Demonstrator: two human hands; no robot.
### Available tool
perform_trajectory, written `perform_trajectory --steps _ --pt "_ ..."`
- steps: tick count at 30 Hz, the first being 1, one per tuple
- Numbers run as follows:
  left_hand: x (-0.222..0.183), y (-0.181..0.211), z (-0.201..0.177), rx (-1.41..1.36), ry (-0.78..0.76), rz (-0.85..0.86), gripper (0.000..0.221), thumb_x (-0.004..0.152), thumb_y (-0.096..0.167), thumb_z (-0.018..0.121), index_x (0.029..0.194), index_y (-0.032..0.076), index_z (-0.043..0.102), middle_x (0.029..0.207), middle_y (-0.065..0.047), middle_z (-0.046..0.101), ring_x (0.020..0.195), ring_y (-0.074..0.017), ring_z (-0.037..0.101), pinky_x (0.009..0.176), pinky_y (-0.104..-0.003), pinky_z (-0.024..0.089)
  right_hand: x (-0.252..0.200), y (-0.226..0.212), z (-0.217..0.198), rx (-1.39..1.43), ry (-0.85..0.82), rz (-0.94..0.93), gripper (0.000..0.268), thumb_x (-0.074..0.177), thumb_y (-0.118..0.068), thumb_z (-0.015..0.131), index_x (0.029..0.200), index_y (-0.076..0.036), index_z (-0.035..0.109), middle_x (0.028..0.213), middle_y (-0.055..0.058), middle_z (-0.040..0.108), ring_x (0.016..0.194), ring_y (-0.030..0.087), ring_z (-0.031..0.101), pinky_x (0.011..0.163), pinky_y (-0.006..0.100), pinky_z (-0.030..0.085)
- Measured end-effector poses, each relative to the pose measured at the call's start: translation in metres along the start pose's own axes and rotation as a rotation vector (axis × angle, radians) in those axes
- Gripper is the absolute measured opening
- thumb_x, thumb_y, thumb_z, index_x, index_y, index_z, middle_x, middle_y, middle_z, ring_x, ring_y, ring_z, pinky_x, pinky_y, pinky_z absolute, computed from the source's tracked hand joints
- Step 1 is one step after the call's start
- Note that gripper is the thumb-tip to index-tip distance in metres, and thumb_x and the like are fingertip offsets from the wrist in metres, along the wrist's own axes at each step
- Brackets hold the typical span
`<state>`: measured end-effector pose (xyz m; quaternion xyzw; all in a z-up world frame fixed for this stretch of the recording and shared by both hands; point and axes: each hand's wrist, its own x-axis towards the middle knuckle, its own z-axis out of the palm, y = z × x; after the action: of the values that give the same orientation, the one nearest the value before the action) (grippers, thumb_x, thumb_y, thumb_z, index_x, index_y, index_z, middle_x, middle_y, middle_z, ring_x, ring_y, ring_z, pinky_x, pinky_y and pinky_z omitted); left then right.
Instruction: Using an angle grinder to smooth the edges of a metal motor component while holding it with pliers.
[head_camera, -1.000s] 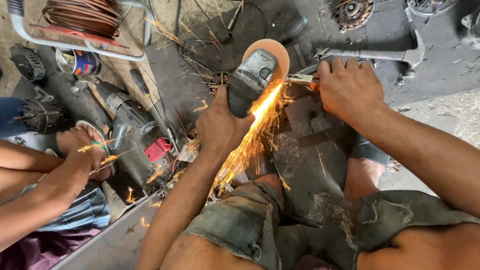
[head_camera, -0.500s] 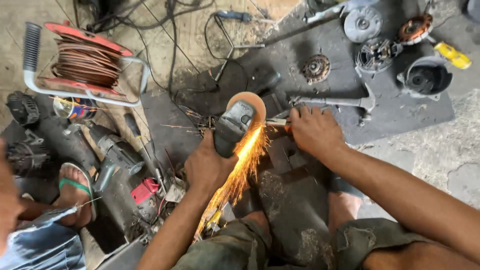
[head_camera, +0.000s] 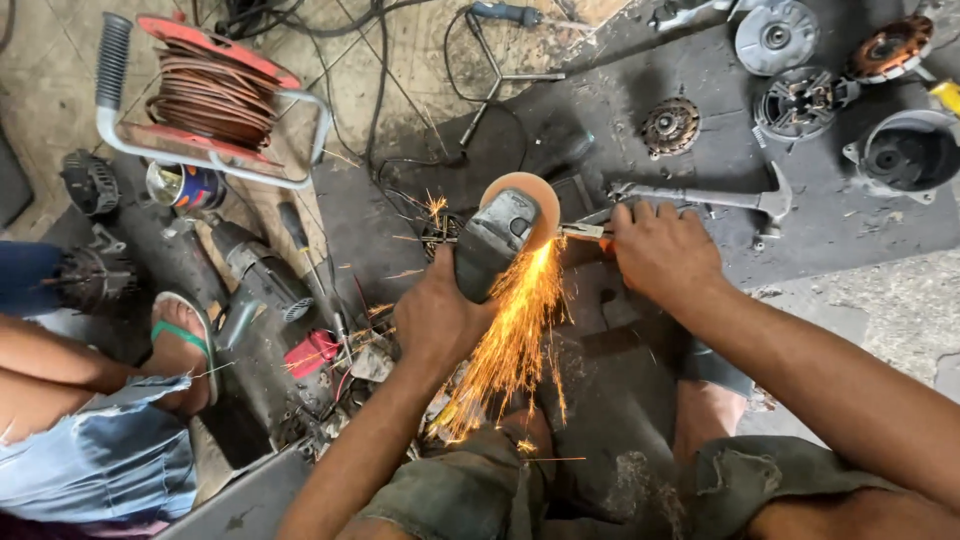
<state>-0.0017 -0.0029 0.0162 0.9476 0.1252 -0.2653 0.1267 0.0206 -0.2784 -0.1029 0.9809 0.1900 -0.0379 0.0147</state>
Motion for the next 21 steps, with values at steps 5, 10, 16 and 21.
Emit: perform_trajectory --steps 5,10,16,21 --pt "-0.008 0.003 -0.006 -0.029 0.02 0.031 0.071 0.071 0.043 0.072 0.133 0.016 0.051 0.11 -0.018 0.073 0.107 -0.0464 0.07 0.09 -0.057 0.055 0.0 -0.004 -0.011 0.018 -0.031 0.014 0.016 0.092 -0.021 0.05 0.1 -0.01 0.059 0.087 0.016 0.066 0.083 0.04 0.069 0.069 0.052 0.053" --pt "-0.012 0.008 -0.01 -0.086 -0.011 -0.024 0.067 0.072 0.044 0.071 0.131 0.02 0.051 0.109 -0.016 0.073 0.108 -0.0448 0.07 0.092 -0.057 0.054 -0.001 -0.003 -0.012 0.04 -0.079 0.007 0.014 0.092 -0.019 0.051 0.102 -0.011 0.057 0.089 0.015 0.067 0.085 0.04 0.07 0.069 0.051 0.054" --pt "-0.008 0.001 -0.004 -0.045 -0.005 -0.005 0.065 0.072 0.041 0.069 0.13 0.019 0.051 0.108 -0.017 0.073 0.106 -0.0462 0.07 0.09 -0.057 0.055 -0.002 -0.002 -0.002 -0.033 0.047 0.004 0.014 0.092 -0.024 0.054 0.099 -0.013 0.059 0.084 0.013 0.064 0.08 0.037 0.068 0.069 0.048 0.052" --pt "-0.007 0.005 -0.008 0.011 -0.022 -0.021 0.073 0.072 0.04 0.069 0.138 0.016 0.048 0.109 -0.018 0.072 0.106 -0.0454 0.071 0.09 -0.056 0.056 -0.001 0.0 0.005 -0.024 0.01 0.003 0.016 0.093 -0.025 0.053 0.102 -0.013 0.058 0.087 0.013 0.064 0.081 0.037 0.068 0.067 0.048 0.051"
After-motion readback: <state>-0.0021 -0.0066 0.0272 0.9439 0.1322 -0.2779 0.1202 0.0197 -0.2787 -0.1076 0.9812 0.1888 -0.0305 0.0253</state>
